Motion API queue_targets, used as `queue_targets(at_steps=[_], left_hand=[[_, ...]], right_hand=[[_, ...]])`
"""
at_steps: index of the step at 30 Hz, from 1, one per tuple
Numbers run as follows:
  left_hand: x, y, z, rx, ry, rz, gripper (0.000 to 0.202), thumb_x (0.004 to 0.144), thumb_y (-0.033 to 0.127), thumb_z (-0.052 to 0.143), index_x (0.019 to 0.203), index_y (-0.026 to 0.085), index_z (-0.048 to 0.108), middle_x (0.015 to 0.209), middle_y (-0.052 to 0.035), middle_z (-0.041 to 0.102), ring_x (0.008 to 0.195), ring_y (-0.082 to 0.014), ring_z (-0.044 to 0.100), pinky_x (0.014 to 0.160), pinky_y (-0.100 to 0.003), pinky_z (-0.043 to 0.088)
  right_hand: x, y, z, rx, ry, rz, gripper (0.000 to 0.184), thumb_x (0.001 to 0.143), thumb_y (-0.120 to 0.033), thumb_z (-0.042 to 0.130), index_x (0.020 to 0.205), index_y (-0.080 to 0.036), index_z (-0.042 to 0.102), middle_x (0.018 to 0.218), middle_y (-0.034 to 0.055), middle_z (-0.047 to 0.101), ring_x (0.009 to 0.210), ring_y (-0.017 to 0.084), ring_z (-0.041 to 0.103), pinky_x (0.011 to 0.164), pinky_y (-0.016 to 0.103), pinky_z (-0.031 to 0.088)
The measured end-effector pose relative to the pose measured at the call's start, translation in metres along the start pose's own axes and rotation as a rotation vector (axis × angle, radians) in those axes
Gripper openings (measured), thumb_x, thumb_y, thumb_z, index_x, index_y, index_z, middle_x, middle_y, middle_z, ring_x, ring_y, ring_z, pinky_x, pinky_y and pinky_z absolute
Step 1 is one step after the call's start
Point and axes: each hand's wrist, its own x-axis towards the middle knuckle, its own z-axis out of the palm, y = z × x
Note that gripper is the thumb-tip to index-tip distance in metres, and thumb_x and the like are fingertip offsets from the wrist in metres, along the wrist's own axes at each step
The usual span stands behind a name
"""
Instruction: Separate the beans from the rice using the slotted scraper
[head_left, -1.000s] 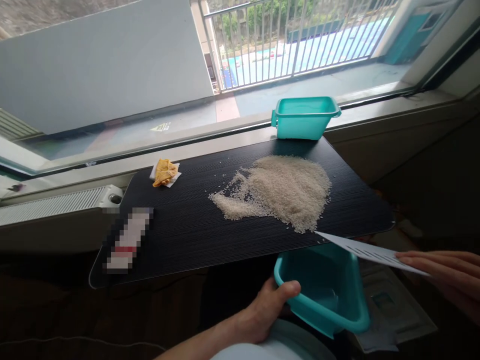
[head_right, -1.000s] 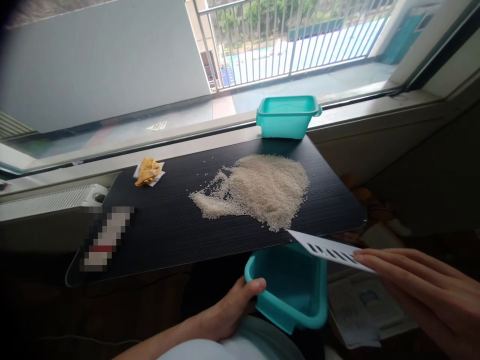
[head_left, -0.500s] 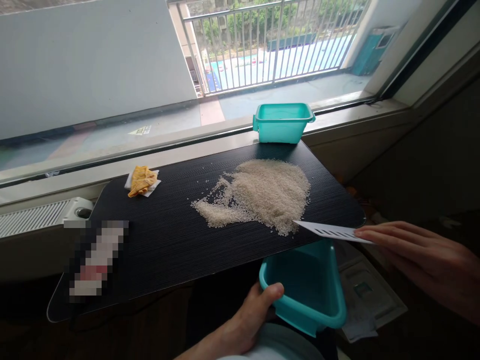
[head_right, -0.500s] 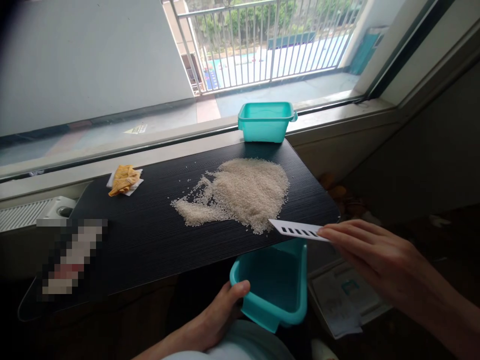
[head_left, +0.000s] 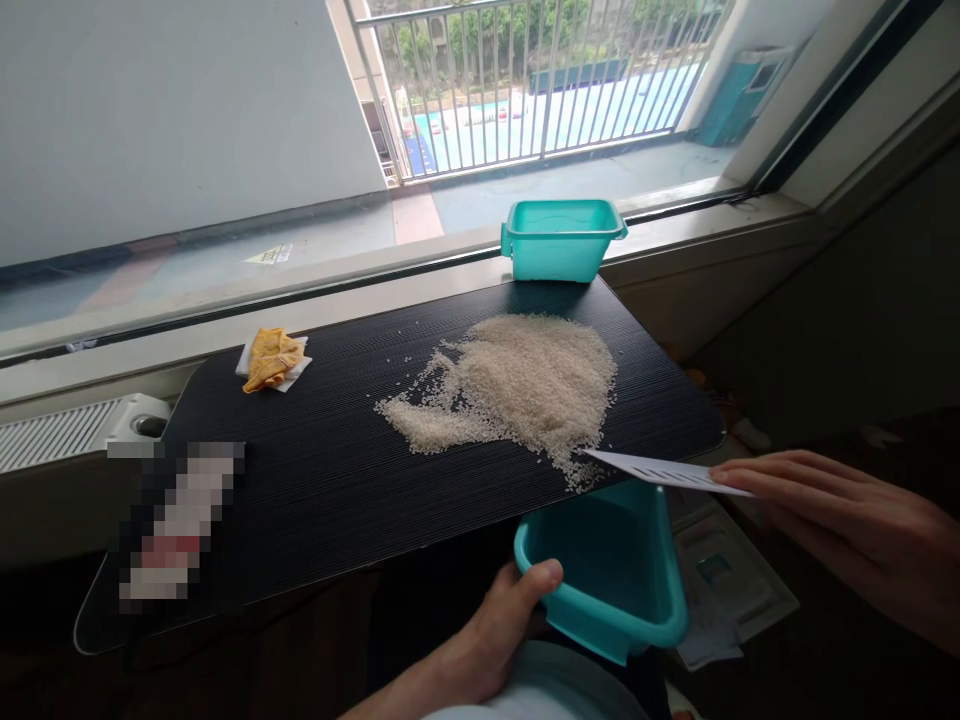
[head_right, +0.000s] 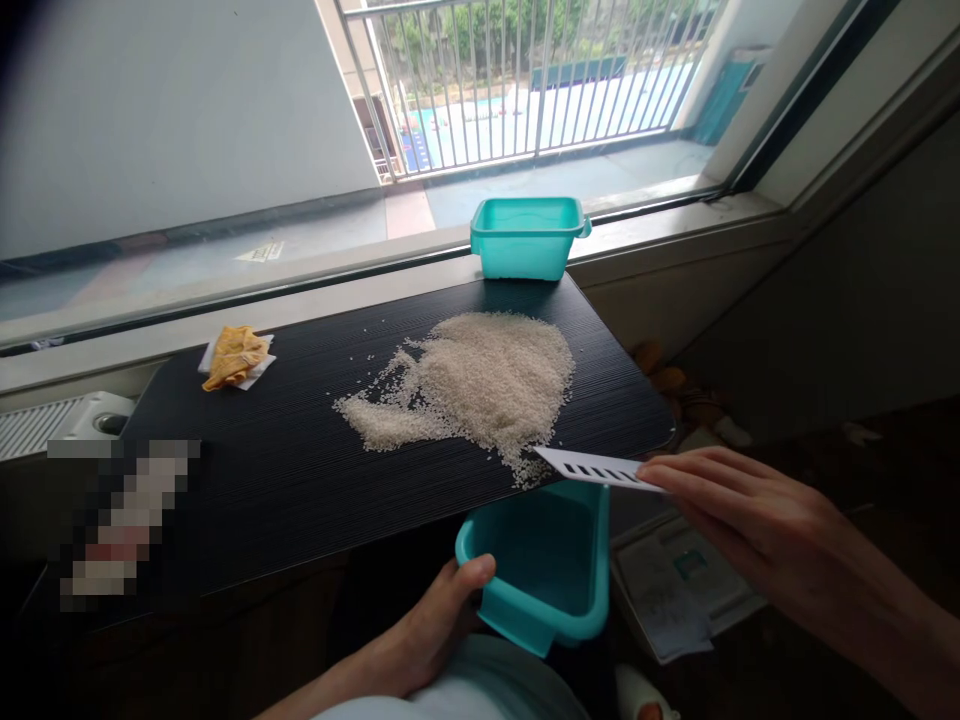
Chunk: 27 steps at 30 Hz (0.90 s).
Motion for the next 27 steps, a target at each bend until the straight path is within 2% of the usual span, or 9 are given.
queue_targets(at_steps=[4, 8, 12, 15, 19, 21, 24, 27], left_hand=[[0.0, 0.001, 0.001, -0.013, 0.002, -0.01, 0.097, 0.077, 0.076, 0.092, 0.149, 0.017, 0.065, 0.145, -0.0214, 0.076, 0.139, -0.0451, 0.07, 0.125, -0.062, 0.047], [-0.002, 0.004, 0.002, 0.002, 0.019, -0.015, 0.103, 0.074, 0.078, 0.093, 0.151, 0.015, 0.064, 0.147, -0.023, 0.076, 0.14, -0.0463, 0.069, 0.125, -0.062, 0.048], [-0.002, 0.004, 0.002, 0.017, 0.029, -0.011, 0.106, 0.074, 0.079, 0.093, 0.153, 0.015, 0.064, 0.151, -0.0238, 0.073, 0.142, -0.0472, 0.068, 0.124, -0.062, 0.049], [-0.002, 0.004, 0.002, 0.004, 0.029, -0.003, 0.107, 0.073, 0.079, 0.094, 0.153, 0.015, 0.064, 0.149, -0.0238, 0.075, 0.141, -0.0482, 0.068, 0.124, -0.063, 0.048], [-0.003, 0.004, 0.002, 0.003, 0.026, -0.019, 0.105, 0.074, 0.078, 0.093, 0.153, 0.017, 0.064, 0.15, -0.0225, 0.075, 0.143, -0.0485, 0.067, 0.126, -0.064, 0.046], [-0.004, 0.005, 0.002, 0.007, 0.036, -0.016, 0.108, 0.072, 0.08, 0.094, 0.152, 0.015, 0.064, 0.15, -0.024, 0.075, 0.143, -0.0498, 0.067, 0.125, -0.064, 0.047], [-0.004, 0.006, 0.004, 0.016, 0.059, -0.02, 0.108, 0.069, 0.081, 0.095, 0.147, 0.011, 0.066, 0.149, -0.0264, 0.075, 0.141, -0.0515, 0.068, 0.122, -0.063, 0.05], [-0.006, 0.008, 0.006, 0.018, 0.077, -0.037, 0.11, 0.068, 0.079, 0.096, 0.148, 0.01, 0.066, 0.149, -0.0271, 0.075, 0.142, -0.0515, 0.068, 0.122, -0.061, 0.051]], right_hand=[[-0.01, -0.01, 0.003, 0.047, -0.027, 0.043, 0.041, 0.11, -0.038, 0.065, 0.148, -0.047, 0.079, 0.124, 0.0029, 0.09, 0.104, 0.024, 0.088, 0.086, 0.028, 0.073], [-0.01, -0.012, 0.001, 0.062, -0.009, 0.128, 0.035, 0.111, -0.044, 0.064, 0.14, -0.045, 0.084, 0.122, 0.0049, 0.09, 0.103, 0.025, 0.088, 0.089, 0.029, 0.072], [0.001, -0.005, -0.002, 0.067, -0.05, 0.052, 0.04, 0.11, -0.041, 0.067, 0.147, -0.043, 0.081, 0.127, 0.0054, 0.089, 0.11, 0.025, 0.087, 0.094, 0.03, 0.072], [0.002, -0.013, 0.002, 0.078, -0.079, 0.047, 0.039, 0.111, -0.04, 0.064, 0.146, -0.043, 0.081, 0.127, 0.0059, 0.089, 0.11, 0.024, 0.087, 0.09, 0.029, 0.072], [-0.007, -0.035, 0.009, 0.055, 0.025, 0.146, 0.035, 0.114, -0.047, 0.059, 0.136, -0.047, 0.086, 0.123, 0.004, 0.089, 0.107, 0.024, 0.086, 0.088, 0.03, 0.071], [-0.006, -0.039, 0.01, 0.04, 0.056, 0.148, 0.034, 0.114, -0.046, 0.058, 0.135, -0.048, 0.085, 0.123, 0.0032, 0.089, 0.108, 0.024, 0.086, 0.091, 0.03, 0.071], [0.008, -0.032, 0.009, 0.058, -0.013, 0.056, 0.037, 0.112, -0.038, 0.062, 0.142, -0.047, 0.083, 0.127, 0.0024, 0.09, 0.109, 0.026, 0.086, 0.092, 0.034, 0.073], [0.027, -0.022, 0.01, 0.106, -0.099, 0.025, 0.041, 0.109, -0.038, 0.064, 0.145, -0.048, 0.08, 0.131, 0.0008, 0.089, 0.112, 0.029, 0.087, 0.093, 0.039, 0.074]])
